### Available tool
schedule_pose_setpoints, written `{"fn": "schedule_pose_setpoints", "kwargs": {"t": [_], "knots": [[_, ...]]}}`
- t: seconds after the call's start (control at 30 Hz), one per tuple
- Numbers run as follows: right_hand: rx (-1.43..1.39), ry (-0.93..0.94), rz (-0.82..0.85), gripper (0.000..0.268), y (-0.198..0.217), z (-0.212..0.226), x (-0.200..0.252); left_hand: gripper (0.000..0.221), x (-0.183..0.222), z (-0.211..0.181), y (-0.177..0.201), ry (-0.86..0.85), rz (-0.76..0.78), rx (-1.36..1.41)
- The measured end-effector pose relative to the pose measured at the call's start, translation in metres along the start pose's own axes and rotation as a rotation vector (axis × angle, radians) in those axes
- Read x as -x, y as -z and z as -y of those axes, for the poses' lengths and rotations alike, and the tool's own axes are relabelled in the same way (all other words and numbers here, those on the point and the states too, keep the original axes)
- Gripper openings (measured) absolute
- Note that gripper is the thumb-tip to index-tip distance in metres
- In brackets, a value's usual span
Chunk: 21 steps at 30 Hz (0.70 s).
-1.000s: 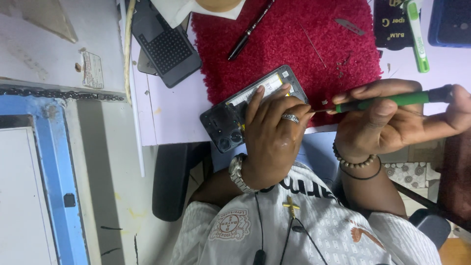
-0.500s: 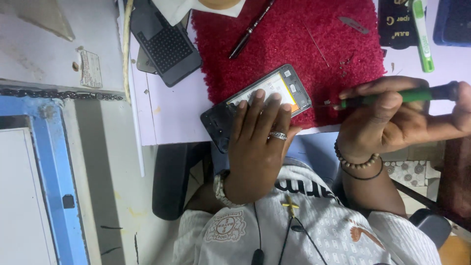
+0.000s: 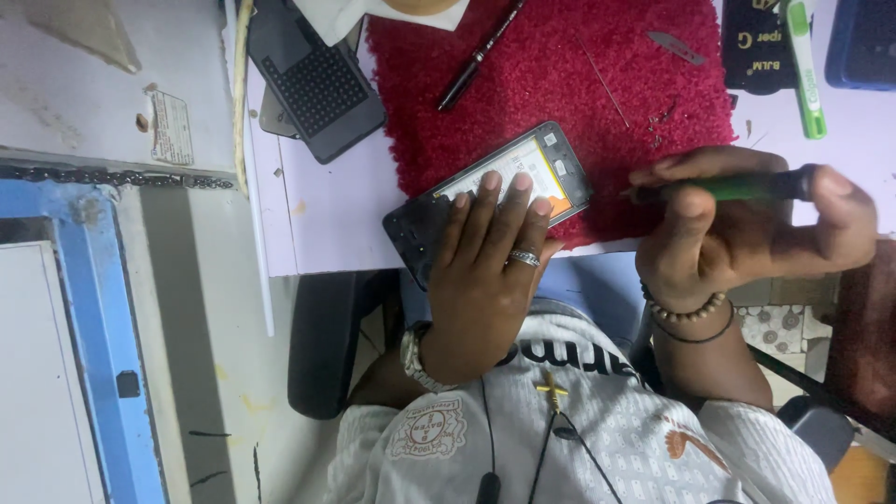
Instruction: Unscrewing small screws from the internal components of a disassembled smartphone using a precision screwdriver
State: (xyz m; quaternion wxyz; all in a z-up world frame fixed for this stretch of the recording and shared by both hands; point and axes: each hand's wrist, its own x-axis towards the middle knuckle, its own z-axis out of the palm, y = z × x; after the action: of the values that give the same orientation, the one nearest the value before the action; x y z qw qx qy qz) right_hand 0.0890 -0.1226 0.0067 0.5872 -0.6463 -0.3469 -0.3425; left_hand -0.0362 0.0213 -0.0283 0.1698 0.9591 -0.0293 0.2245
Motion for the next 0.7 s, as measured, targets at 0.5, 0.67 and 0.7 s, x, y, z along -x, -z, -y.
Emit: {"fn": "schedule_pose_setpoints", "kwargs": {"t": [0.5,0.67,0.7], "knots": [[0.602,-0.231,1.22,0.043,0.038,0.025,-0.092,0.087,-0.001,0.005,0.006,-0.058,0.123,-0.086],[0.866,0.126,0.976,0.074,0.063,0.009,-0.058,0.075,0.0,0.006,0.009,-0.081,0.125,-0.104],[0.741,-0.068,1.089,0.063,0.052,0.019,-0.074,0.071,0.0,0.007,0.009,-0.083,0.118,-0.107]]}}
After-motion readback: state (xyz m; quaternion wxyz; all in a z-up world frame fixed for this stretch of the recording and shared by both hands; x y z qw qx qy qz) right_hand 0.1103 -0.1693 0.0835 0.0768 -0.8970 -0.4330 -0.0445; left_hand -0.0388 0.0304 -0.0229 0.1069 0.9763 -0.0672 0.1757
